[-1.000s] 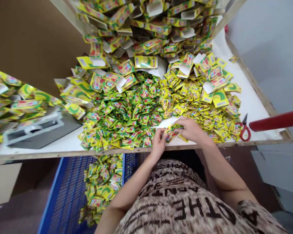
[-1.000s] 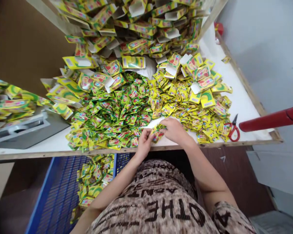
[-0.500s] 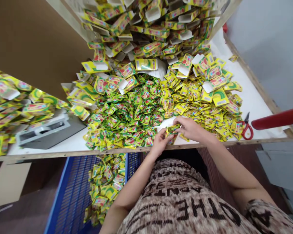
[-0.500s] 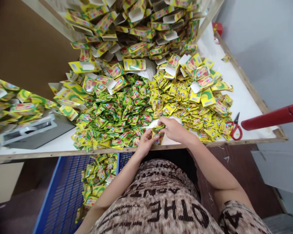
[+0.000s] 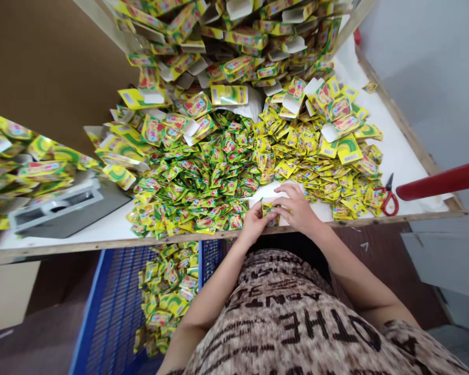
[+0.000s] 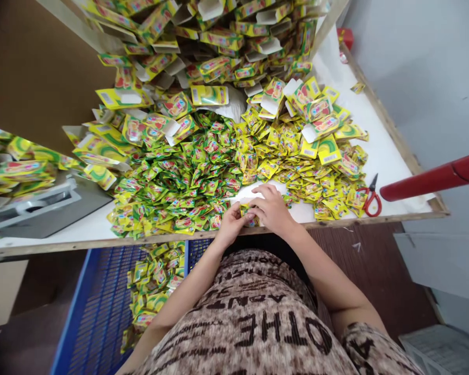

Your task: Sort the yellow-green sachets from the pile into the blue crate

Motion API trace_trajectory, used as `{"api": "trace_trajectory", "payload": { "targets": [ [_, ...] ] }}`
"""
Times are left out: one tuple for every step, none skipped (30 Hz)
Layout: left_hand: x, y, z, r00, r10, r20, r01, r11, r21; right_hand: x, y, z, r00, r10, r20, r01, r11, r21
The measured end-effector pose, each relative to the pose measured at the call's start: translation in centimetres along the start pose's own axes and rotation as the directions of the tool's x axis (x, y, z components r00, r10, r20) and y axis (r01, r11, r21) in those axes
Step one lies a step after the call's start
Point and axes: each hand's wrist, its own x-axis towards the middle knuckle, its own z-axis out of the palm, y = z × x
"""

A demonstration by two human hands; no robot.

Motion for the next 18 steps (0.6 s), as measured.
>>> {"api": "trace_trajectory", "payload": {
  "targets": [
    [0.1, -0.2, 0.0, 1.0, -0.001, -0.009, 0.001, 1.0, 0.012, 0.1, 0.1, 0.2, 0.999, -0.005, 0.042, 0.005, 1.0, -0.012],
    [0.1, -0.3, -0.1, 1.0, -0.004, -0.019, 0.005, 1.0, 0.024, 0.1, 0.1, 0.3, 0.996, -0.005, 0.088, 0.007, 1.0, -0.024],
    [0.2, -0.5, -0.1, 1.0, -0.009, -0.028, 0.01, 0.999, 0.034, 0.1, 0.1, 0.4, 0.992, 0.0, 0.127, 0.004, 0.999, -0.033],
    [0.3, -0.6, -0.1, 0.999, -0.014, -0.033, 0.016, 0.999, 0.041, 0.1, 0.1, 0.5, 0.988, 0.009, 0.156, -0.003, 0.999, -0.04],
    [0.4, -0.6, -0.1, 0.999, -0.02, -0.032, 0.021, 0.999, 0.044, 0.1, 0.0, 0.5, 0.985, 0.022, 0.173, -0.013, 0.999, -0.051],
    [0.4, -0.7, -0.2, 0.999, -0.024, -0.029, 0.026, 0.999, 0.048, 0.0, -0.1, 0.5, 0.983, 0.036, 0.18, -0.024, 0.997, -0.069],
    [0.5, -0.7, -0.2, 0.999, -0.026, -0.028, 0.027, 0.998, 0.051, -0.1, -0.3, 0.5, 0.982, 0.049, 0.182, -0.033, 0.995, -0.091],
    [0.5, -0.6, -0.2, 0.999, -0.026, -0.028, 0.027, 0.998, 0.049, -0.2, -0.4, 0.5, 0.982, 0.058, 0.18, -0.039, 0.993, -0.11],
    [0.5, -0.5, -0.2, 0.999, -0.027, -0.027, 0.029, 0.999, 0.043, -0.3, -0.5, 0.6, 0.984, 0.064, 0.169, -0.045, 0.992, -0.116],
    [0.5, -0.5, -0.2, 0.999, -0.031, -0.026, 0.032, 0.999, 0.034, -0.5, -0.6, 0.6, 0.987, 0.072, 0.145, -0.056, 0.993, -0.107],
    [0.5, -0.4, -0.2, 0.999, -0.04, -0.023, 0.04, 0.999, 0.021, -0.6, -0.6, 0.7, 0.991, 0.08, 0.108, -0.071, 0.994, -0.087],
    [0.4, -0.2, -0.1, 0.999, -0.052, -0.016, 0.052, 0.999, 0.005, -0.8, -0.5, 0.7, 0.994, 0.088, 0.068, -0.084, 0.994, -0.064],
    [0.4, -0.2, -0.1, 0.998, -0.066, -0.007, 0.066, 0.998, -0.01, -0.9, -0.4, 0.7, 0.995, 0.097, 0.03, -0.095, 0.994, -0.049],
    [0.4, -0.1, -0.1, 0.997, -0.077, 0.003, 0.077, 0.997, -0.022, -1.1, -0.3, 0.7, 0.995, 0.104, 0.007, -0.103, 0.994, -0.046],
    [0.4, 0.0, -0.1, 0.997, -0.082, 0.01, 0.082, 0.996, -0.031, -1.2, -0.1, 0.6, 0.994, 0.107, 0.003, -0.107, 0.993, -0.055],
    [0.4, 0.0, 0.0, 0.997, -0.081, 0.017, 0.082, 0.996, -0.036, -1.3, 0.0, 0.4, 0.994, 0.105, 0.016, -0.104, 0.993, -0.06],
    [0.4, 0.0, 0.0, 0.997, -0.077, 0.022, 0.078, 0.996, -0.037, -1.3, 0.0, 0.3, 0.994, 0.101, 0.03, -0.1, 0.994, -0.044],
    [0.4, 0.0, 0.0, 0.997, -0.07, 0.022, 0.071, 0.997, -0.036, -1.4, 0.1, 0.3, 0.994, 0.108, 0.025, -0.108, 0.994, 0.003]
  ]
}}
